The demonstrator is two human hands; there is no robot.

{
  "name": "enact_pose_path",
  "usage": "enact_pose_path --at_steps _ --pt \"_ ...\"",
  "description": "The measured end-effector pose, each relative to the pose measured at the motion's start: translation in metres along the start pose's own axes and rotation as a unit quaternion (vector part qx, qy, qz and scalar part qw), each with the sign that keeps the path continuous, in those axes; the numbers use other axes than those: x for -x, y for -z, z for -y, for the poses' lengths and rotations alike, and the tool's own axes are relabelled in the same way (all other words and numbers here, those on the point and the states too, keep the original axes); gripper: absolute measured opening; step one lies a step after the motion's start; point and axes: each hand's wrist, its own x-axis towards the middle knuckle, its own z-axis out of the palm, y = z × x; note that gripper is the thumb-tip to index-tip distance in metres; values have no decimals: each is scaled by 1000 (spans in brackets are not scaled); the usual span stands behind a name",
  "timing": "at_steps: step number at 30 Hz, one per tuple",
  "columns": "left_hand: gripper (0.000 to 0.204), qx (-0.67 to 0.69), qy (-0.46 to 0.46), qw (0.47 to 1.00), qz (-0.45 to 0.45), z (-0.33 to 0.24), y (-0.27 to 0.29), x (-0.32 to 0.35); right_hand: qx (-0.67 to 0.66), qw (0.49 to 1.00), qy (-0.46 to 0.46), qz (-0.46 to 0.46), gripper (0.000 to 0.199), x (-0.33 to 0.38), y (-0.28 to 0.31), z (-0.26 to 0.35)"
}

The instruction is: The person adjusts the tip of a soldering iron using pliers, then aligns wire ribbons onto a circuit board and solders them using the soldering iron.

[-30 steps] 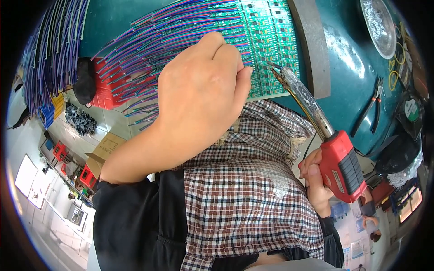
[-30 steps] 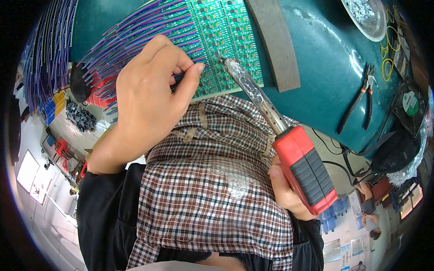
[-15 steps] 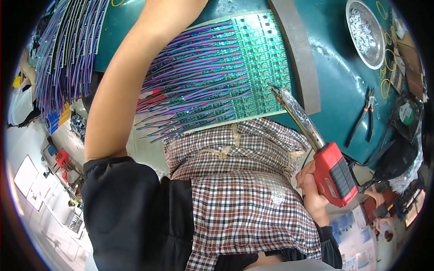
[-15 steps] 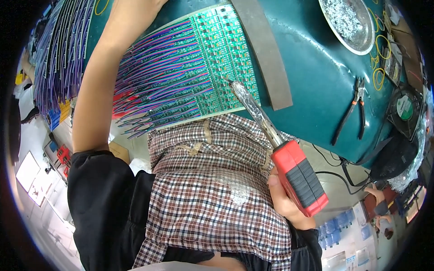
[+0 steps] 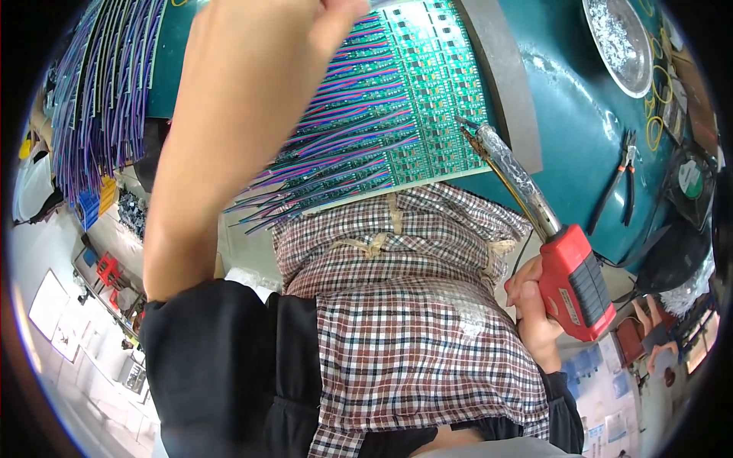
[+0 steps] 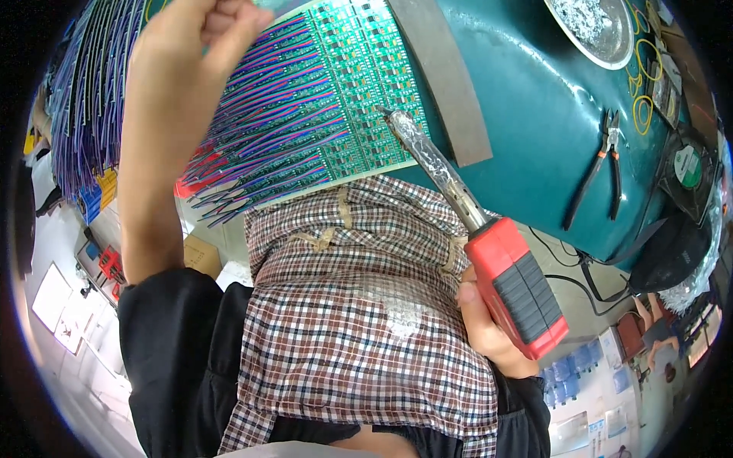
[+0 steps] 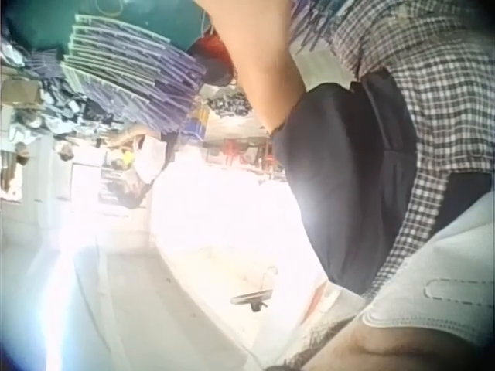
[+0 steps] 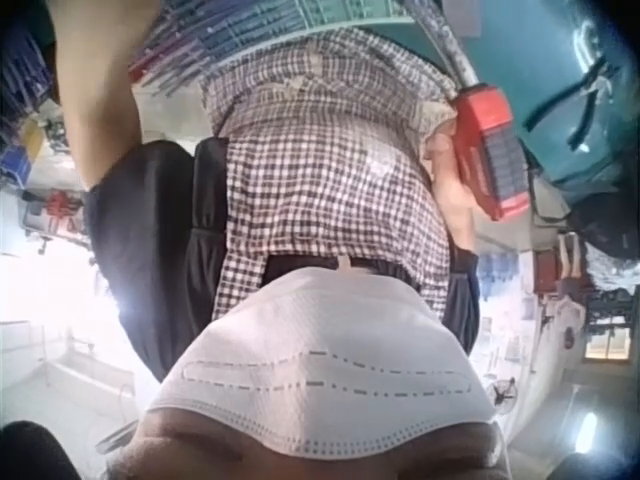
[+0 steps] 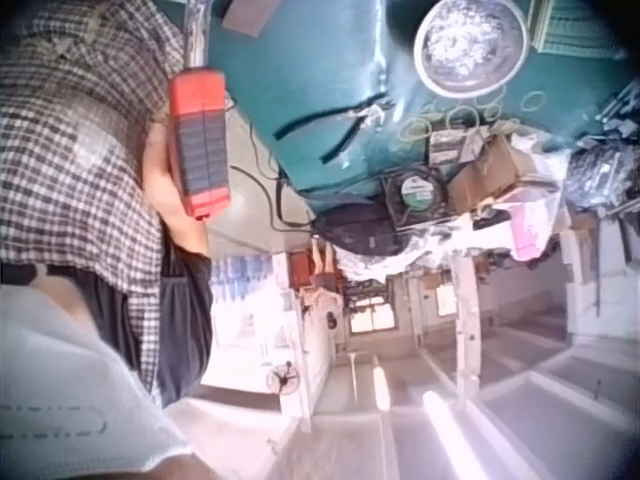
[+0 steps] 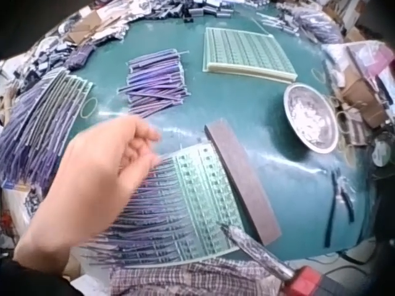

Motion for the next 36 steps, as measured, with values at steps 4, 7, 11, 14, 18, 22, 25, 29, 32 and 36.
enact_pose_path --at_steps 4,7,11,14,18,22,25,29,32,36 --pt "6 -14 -139 989 47 25 -17 47 -15 1000 -16 -15 16 0 -1 5" --pt "9 31 -113 991 59 23 -26 69 -10 1000 -4 -6 16 0 0 3" --pt "13 20 -60 995 71 23 -43 79 14 1000 21 13 18 3 3 -2" --pt "16 24 -66 996 60 27 -54 80 38 999 -4 39 22 7 6 -1" --pt "16 24 -77 995 52 26 -59 81 37 996 18 81 26 9 12 -10" --pt "17 11 -80 996 40 27 -62 81 41 996 -5 74 23 12 9 -14" --pt "18 10 -84 996 31 27 -63 81 53 995 -9 78 14 8 9 -9" --pt "19 2 -84 996 28 26 -64 80 49 995 16 85 4 2 6 -7" --pt "19 4 -79 996 27 25 -63 80 72 994 20 82 4 0 3 -4" --pt "20 5 -79 997 24 26 -64 80 145 988 -1 55 23 -1 5 -1"
